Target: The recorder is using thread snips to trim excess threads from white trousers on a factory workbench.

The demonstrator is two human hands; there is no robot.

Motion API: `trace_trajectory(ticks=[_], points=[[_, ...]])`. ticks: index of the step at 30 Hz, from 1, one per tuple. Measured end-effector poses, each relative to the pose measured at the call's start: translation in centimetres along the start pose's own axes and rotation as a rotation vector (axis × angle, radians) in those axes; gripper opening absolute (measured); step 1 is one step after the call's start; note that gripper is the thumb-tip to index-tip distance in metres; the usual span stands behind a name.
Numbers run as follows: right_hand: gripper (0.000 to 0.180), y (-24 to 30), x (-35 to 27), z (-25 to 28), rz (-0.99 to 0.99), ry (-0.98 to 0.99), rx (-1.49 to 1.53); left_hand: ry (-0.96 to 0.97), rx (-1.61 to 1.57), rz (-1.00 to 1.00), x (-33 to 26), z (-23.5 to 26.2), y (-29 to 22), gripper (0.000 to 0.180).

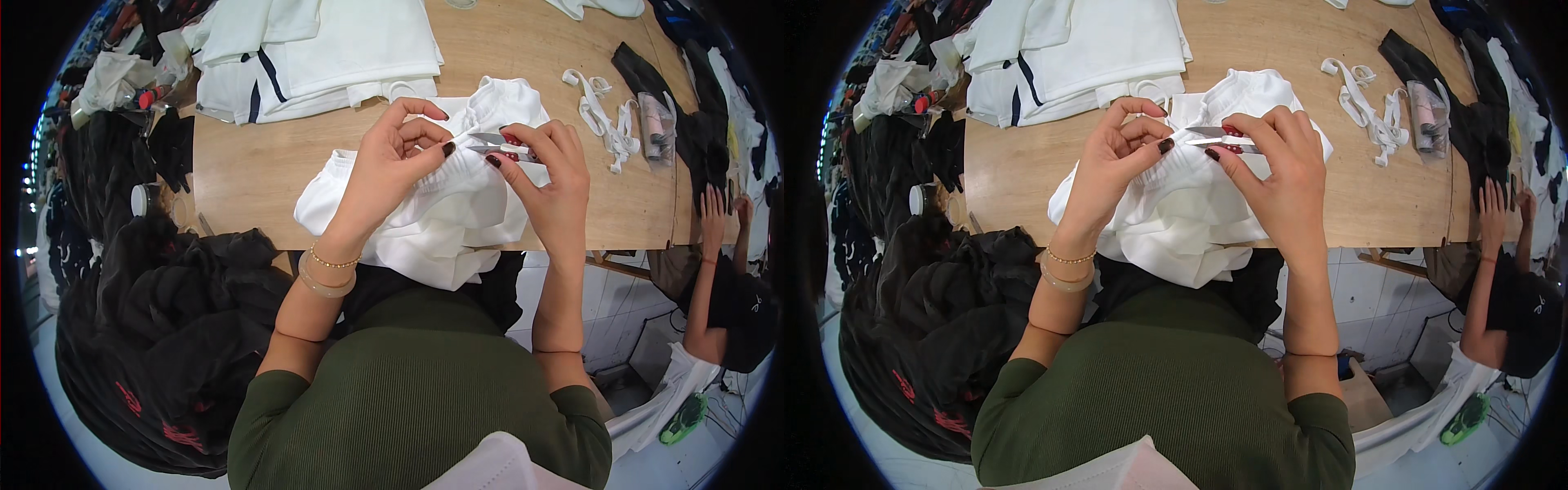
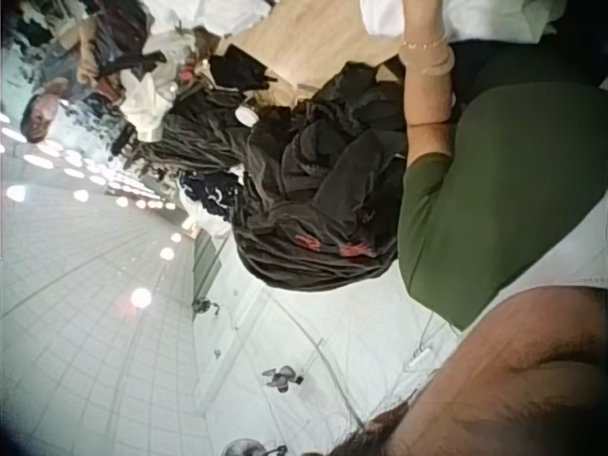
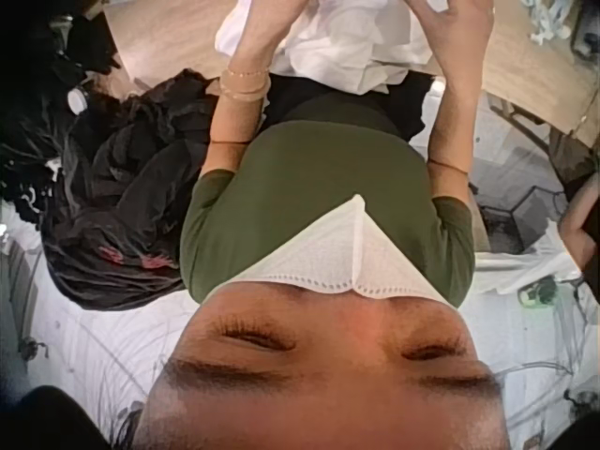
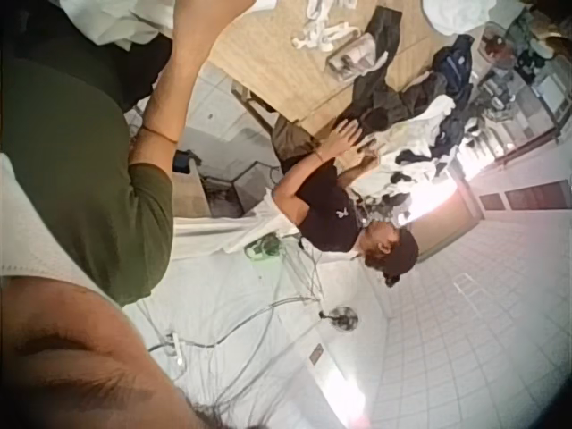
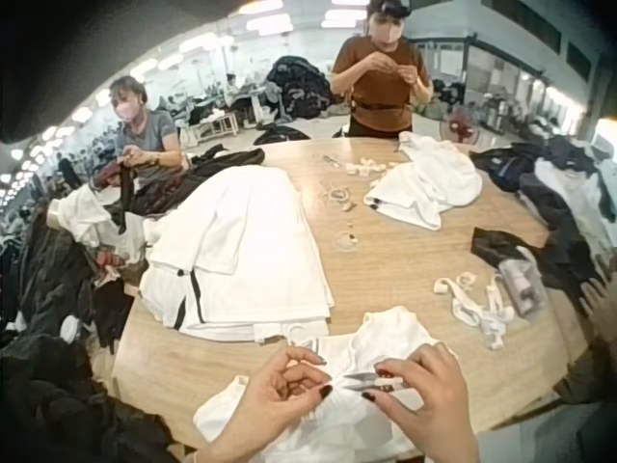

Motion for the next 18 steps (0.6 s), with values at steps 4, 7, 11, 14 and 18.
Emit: trace_trajectory(ticks=[4, 7, 11, 14, 18], points=[[0.028, -0.1, 0.0, 0.0, -0.003, -0.010, 0.011, -0.001, -0.016, 0.006, 0.0, -0.1, 0.0, 0.031], [0.028, -0.1, 0.0, -0.3, -0.016, 0.010, 0.048, 0.006, -0.013, -0.002, 0.0, 0.0, 0.0, 0.031], [0.026, -0.7, -0.1, -1.0, -0.094, 0.036, 0.169, 0.006, -0.017, 0.001, 0.0, -0.1, -0.1, 0.030], [0.025, -1.9, -0.5, -2.1, -0.217, 0.079, 0.312, 0.010, -0.033, -0.003, 0.1, -0.3, -0.2, 0.029], [0.019, -2.9, -0.8, -3.2, -0.471, 0.000, 0.862, 0.010, -0.019, 0.029, 0.1, -0.2, 0.3, 0.028]])
Point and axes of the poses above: each hand's wrist, its own x-axis towards the middle knuckle, its own z-axis out of the back of the hand, y = z × x, the point moved 7 cm from there along x, towards the middle knuckle, and after that the axes turned 1 degree about x, right-handed, at the moved point
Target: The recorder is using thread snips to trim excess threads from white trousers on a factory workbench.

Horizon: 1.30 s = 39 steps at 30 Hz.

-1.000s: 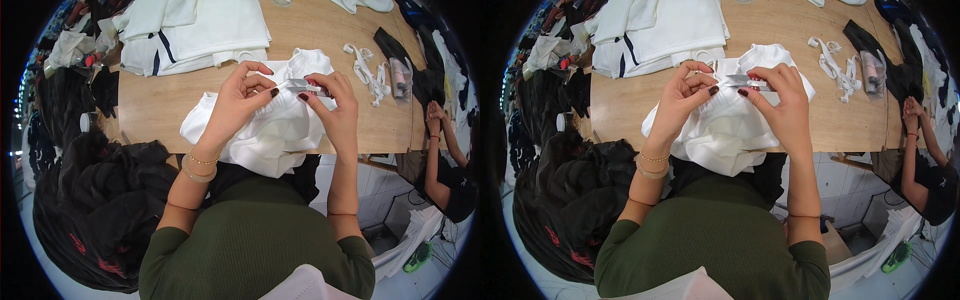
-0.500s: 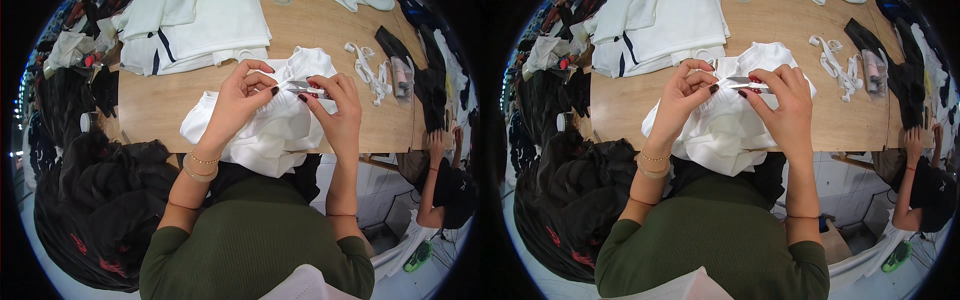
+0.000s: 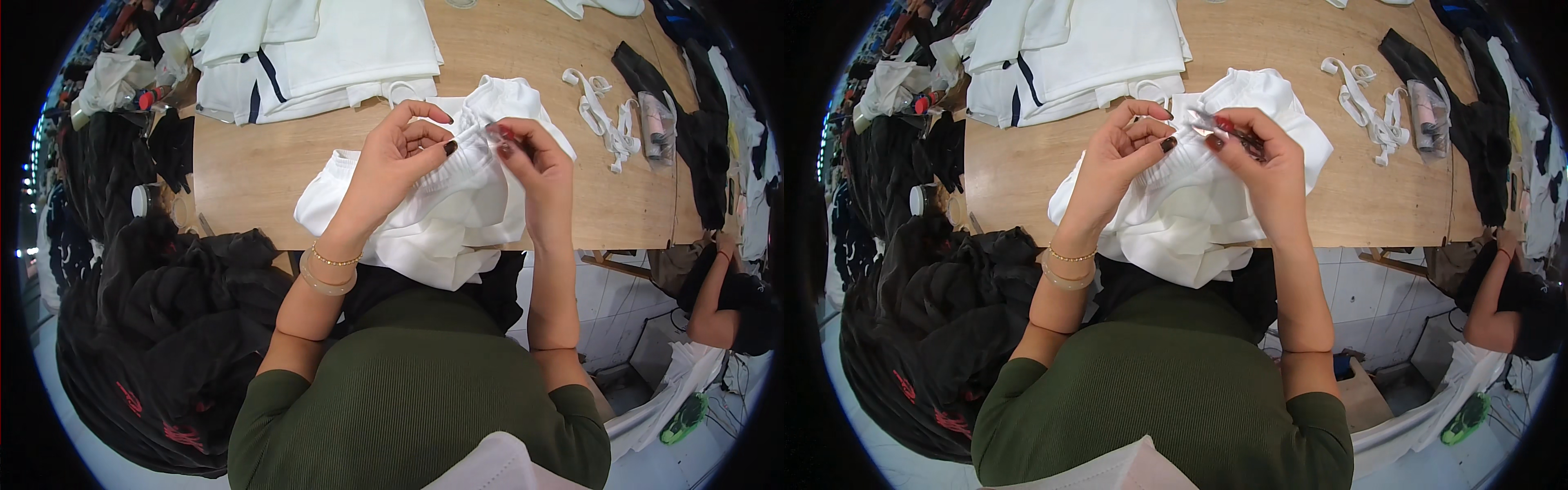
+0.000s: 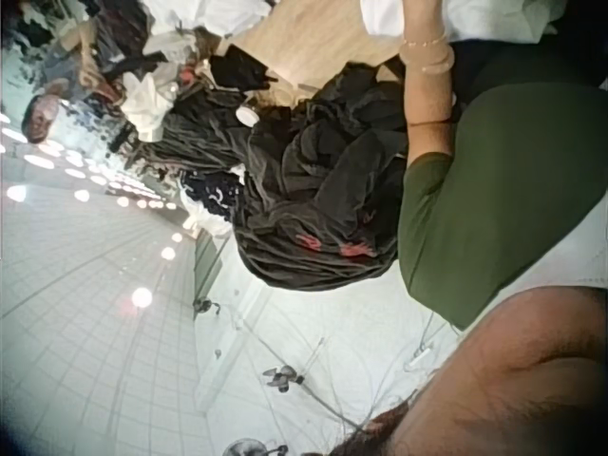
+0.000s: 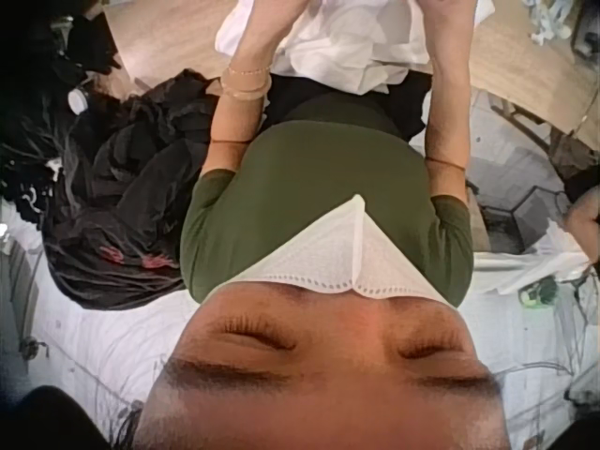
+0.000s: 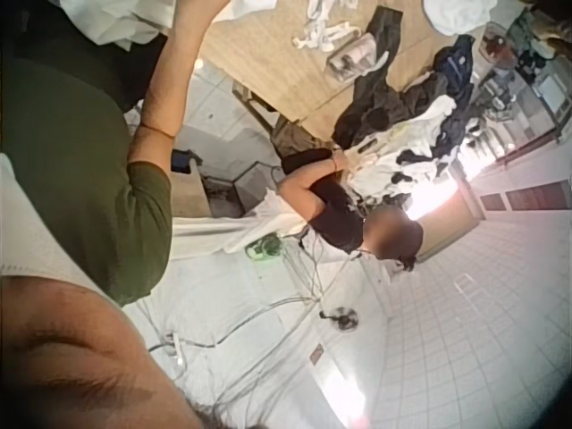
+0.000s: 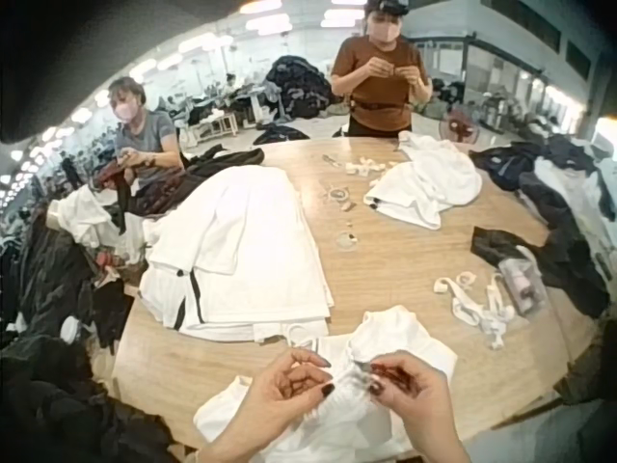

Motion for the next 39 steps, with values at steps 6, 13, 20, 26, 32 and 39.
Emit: trace_trajectory(ticks=[6, 13, 20, 26, 32, 39], points=[[0.019, 0.5, 1.4, 2.2, -0.034, 0.001, 0.368, -0.012, -0.010, 0.005, 0.1, 0.0, 0.0, 0.027], [0.032, 0.6, 0.7, -0.3, 0.059, 0.081, -0.299, -0.029, 0.049, -0.008, 0.0, 0.2, 0.0, 0.026], [0.020, -5.5, 2.9, -2.3, -0.073, 0.226, -0.089, -0.102, 0.231, -0.005, 1.2, 2.1, 2.6, 0.018], [0.008, -7.8, 3.4, -2.6, -0.141, 0.135, 0.024, -0.196, 0.666, -0.139, 1.5, 3.5, 4.3, 0.008], [0.009, -7.2, 3.5, -2.0, -0.208, 0.091, 0.057, -0.333, 0.984, -0.506, 0.2, 1.4, 1.3, 0.003], [0.011, -5.4, 3.7, -2.1, -0.135, 0.063, 0.090, -0.415, 0.721, -0.397, 0.3, 2.4, 1.0, 0.006]])
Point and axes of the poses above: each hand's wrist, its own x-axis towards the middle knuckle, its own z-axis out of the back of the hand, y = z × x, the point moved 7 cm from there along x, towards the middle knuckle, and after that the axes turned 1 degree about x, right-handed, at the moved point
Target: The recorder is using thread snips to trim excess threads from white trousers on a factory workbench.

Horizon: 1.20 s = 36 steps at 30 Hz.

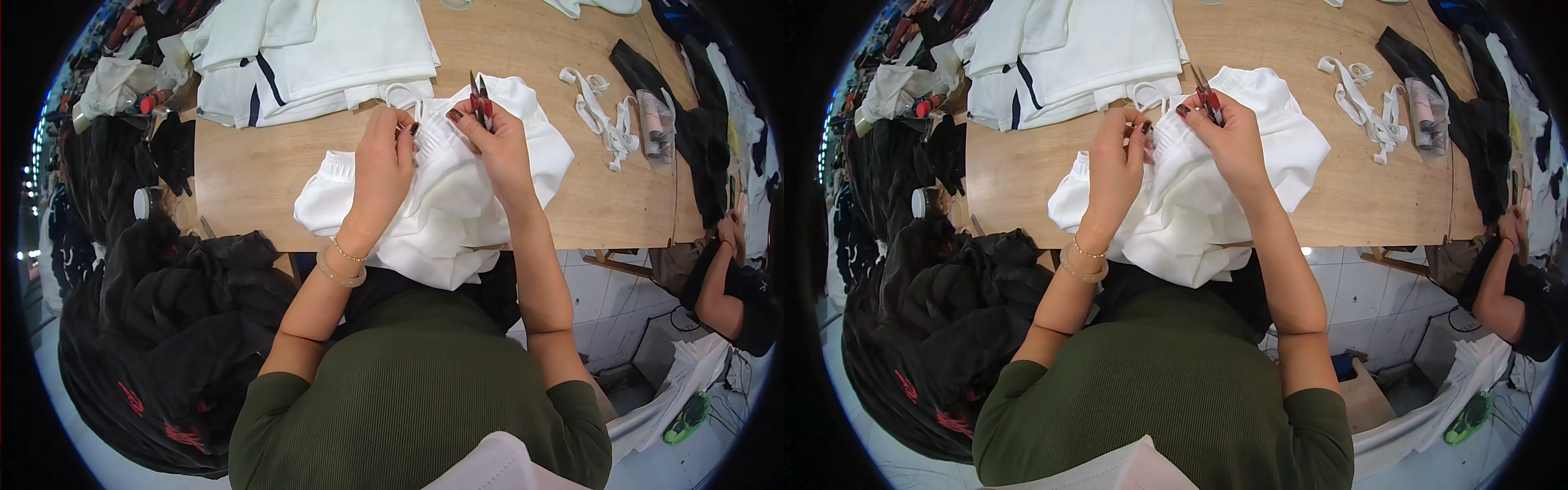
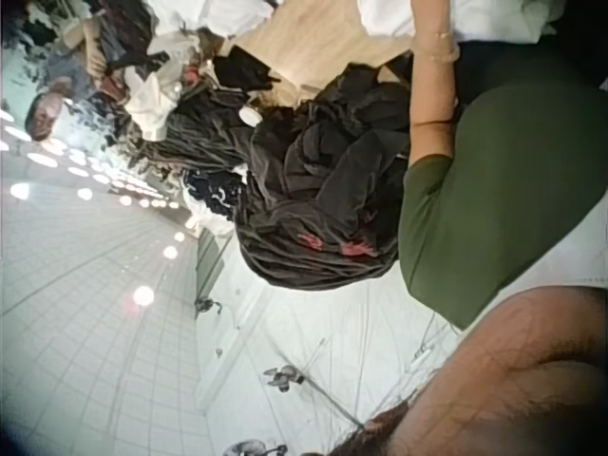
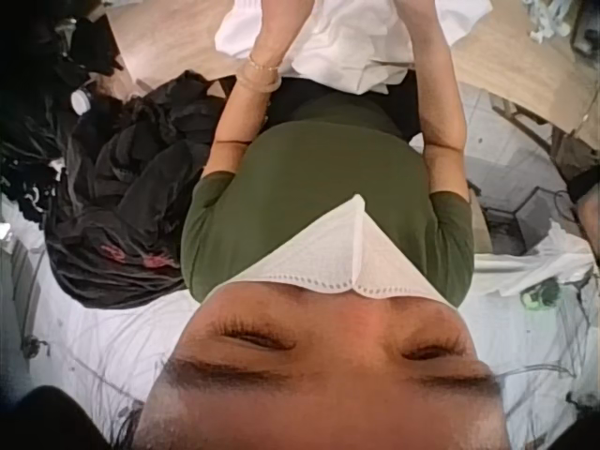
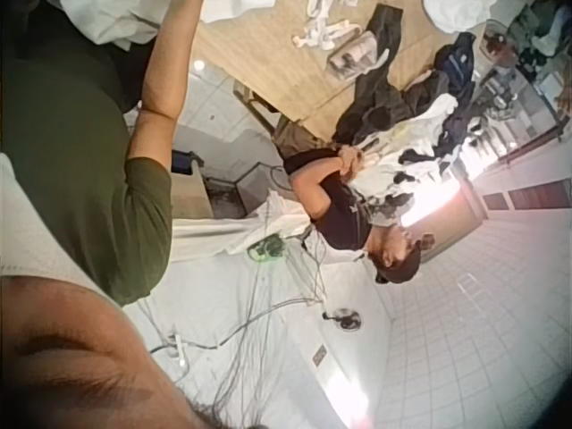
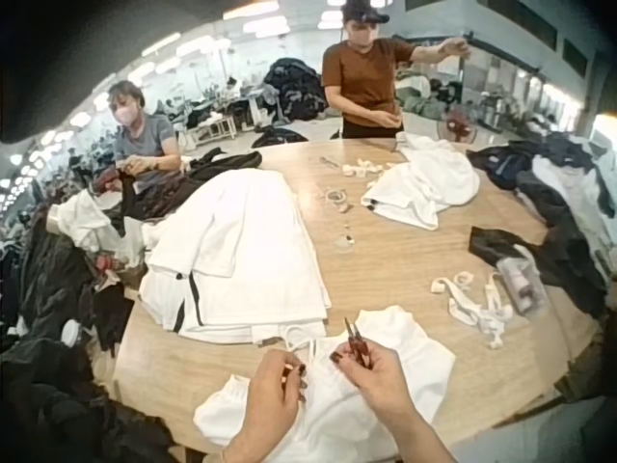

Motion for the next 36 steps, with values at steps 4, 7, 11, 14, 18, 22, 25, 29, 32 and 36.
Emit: trace_trajectory(ticks=[4, 7, 11, 14, 18, 22, 25, 29, 32, 36], points=[[0.013, 2.2, -0.5, -0.9, 0.083, 0.048, -0.126, 0.022, 0.069, -0.072, -0.2, 0.8, -2.5, 0.005], [0.013, 3.2, -0.4, -2.1, 0.129, 0.122, -0.084, 0.128, -0.083, 0.005, 0.2, 0.4, -2.1, 0.006], [0.014, 4.1, -0.2, -3.7, 0.107, 0.222, -0.091, 0.256, -0.195, 0.097, 0.8, 0.0, -2.1, 0.008], [0.014, 4.3, 0.0, -3.6, 0.133, 0.218, -0.101, 0.282, -0.066, 0.109, 1.4, 0.2, -2.3, 0.010], [0.014, 4.9, -0.2, -3.6, 0.116, 0.195, -0.065, 0.354, -0.106, 0.101, 2.2, 0.4, -2.0, 0.011], [0.013, 5.0, 0.2, -2.7, 0.128, 0.161, -0.062, 0.367, -0.121, 0.031, 2.5, 0.1, -2.6, 0.011], [0.014, 4.0, 0.6, 0.5, 0.146, 0.000, -0.113, 0.412, -0.038, 0.118, 3.2, 0.5, -2.6, 0.010], [0.016, 1.8, 0.1, 4.9, 0.184, -0.062, -0.212, 0.387, 0.009, 0.109, 3.7, 0.9, -2.5, 0.010], [0.016, 2.4, -0.8, 4.7, 0.283, 0.008, -0.504, 0.396, 0.036, 0.096, 4.0, 0.9, -2.7, 0.010], [0.017, 3.8, -0.8, 2.6, 0.393, 0.055, -0.665, 0.385, 0.043, 0.057, 4.1, 0.8, -2.3, 0.011]])
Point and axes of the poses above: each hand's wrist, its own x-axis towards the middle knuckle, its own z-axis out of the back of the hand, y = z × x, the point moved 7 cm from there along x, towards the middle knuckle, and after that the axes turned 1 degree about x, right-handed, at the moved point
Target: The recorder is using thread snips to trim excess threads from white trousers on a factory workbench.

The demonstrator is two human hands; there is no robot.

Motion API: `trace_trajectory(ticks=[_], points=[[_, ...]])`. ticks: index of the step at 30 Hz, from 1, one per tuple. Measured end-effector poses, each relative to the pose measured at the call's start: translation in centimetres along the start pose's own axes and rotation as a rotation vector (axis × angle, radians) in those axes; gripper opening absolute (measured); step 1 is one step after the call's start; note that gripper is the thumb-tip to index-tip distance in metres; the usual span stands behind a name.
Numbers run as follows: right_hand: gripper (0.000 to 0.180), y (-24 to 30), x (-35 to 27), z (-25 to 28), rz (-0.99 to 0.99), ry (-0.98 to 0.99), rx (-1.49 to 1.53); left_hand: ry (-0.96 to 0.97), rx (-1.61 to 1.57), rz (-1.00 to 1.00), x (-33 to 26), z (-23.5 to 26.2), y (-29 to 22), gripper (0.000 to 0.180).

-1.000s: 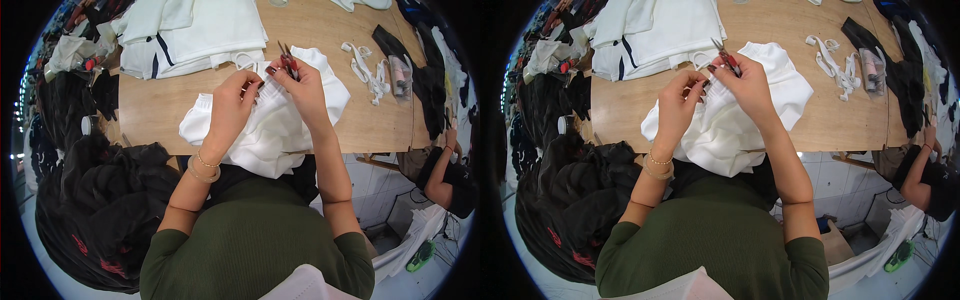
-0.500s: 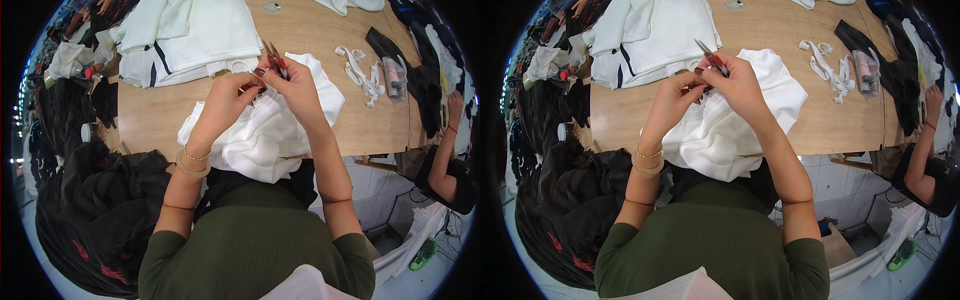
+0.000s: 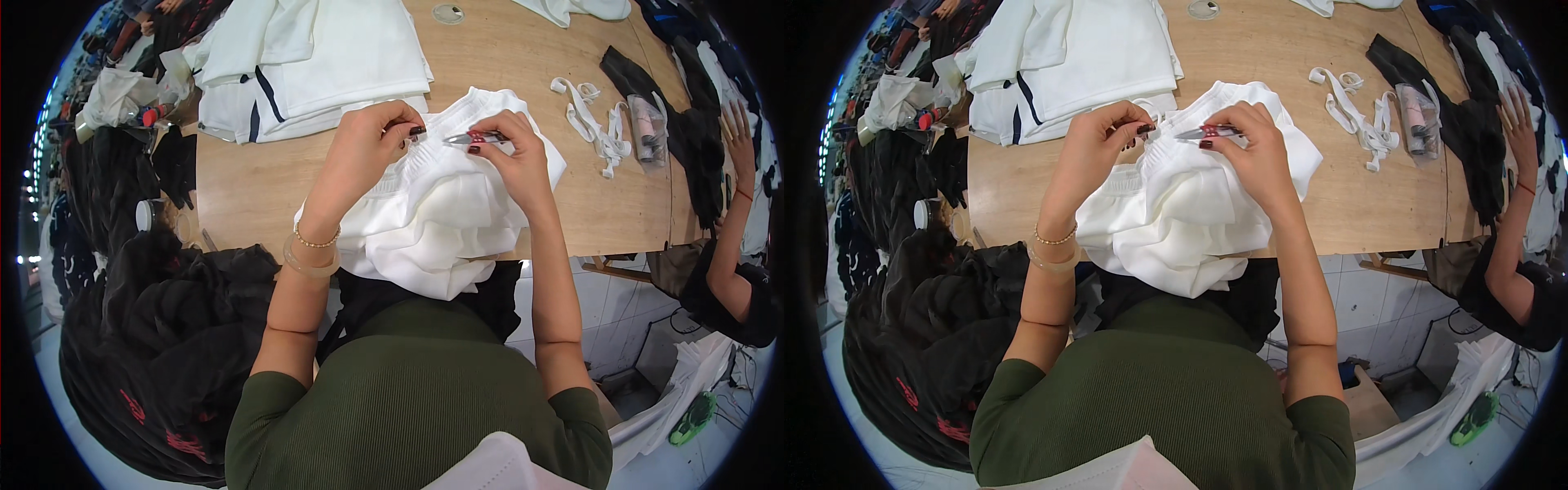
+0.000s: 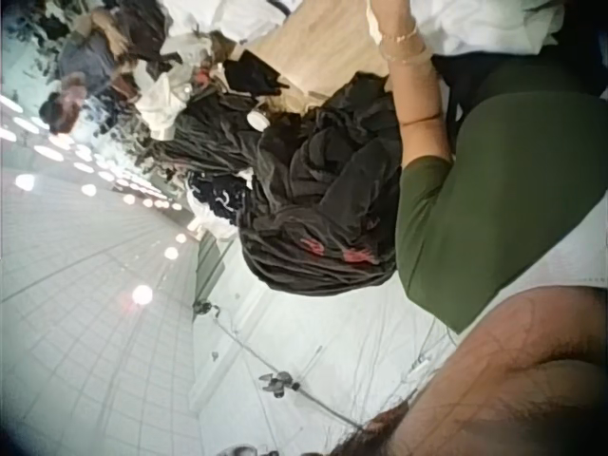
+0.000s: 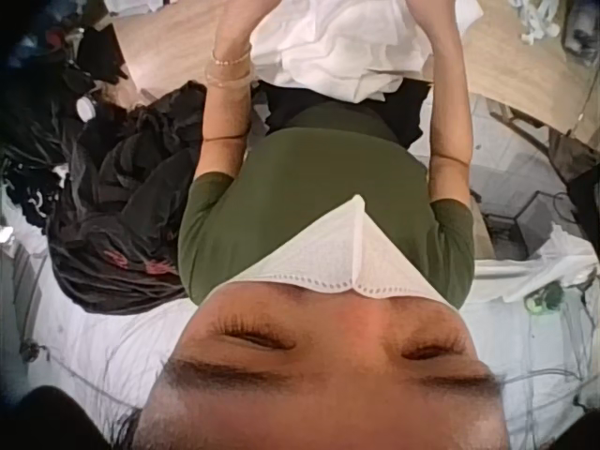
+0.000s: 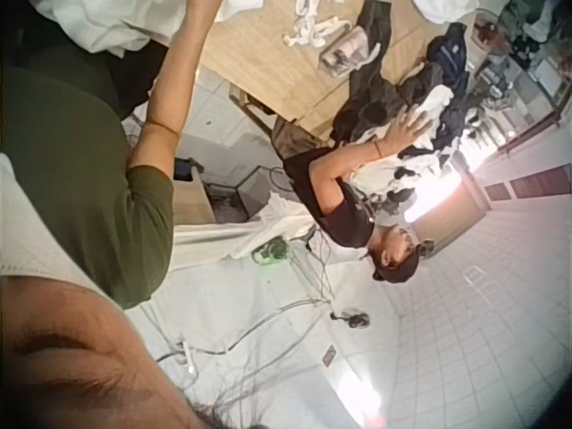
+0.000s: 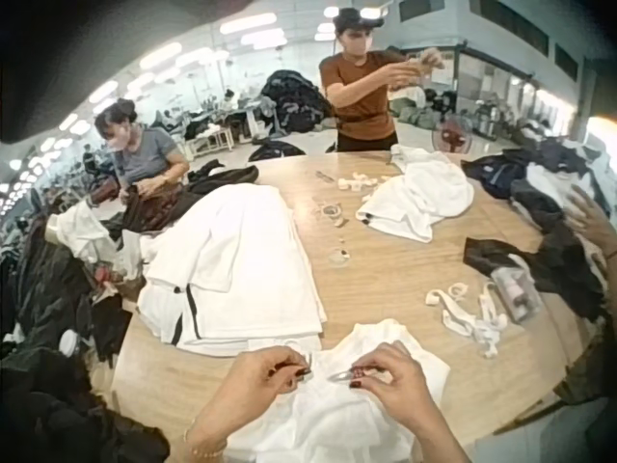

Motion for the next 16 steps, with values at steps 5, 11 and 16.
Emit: trace_trajectory(ticks=[5, 11, 16], points=[[0.018, 1.2, 1.1, -1.3, 0.028, 0.086, -0.051, -0.026, -0.027, -0.036, 0.0, 0.1, -0.3, 0.011], [0.018, 1.5, 1.5, -1.8, 0.040, 0.124, -0.086, 0.011, 0.009, 0.015, -0.2, 0.0, -0.2, 0.010], [0.018, 1.5, 1.7, -1.6, 0.043, 0.119, -0.101, 0.003, -0.007, 0.003, -0.2, 0.0, -0.3, 0.011]])
Point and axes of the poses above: each hand's wrist, its own x-axis towards the middle knuckle, its own z-axis out of the back of the hand, y = z × x, the point moved 7 cm from there along x, towards the middle knuckle, and after that the axes turned 1 degree about x, right-handed, at the moved point
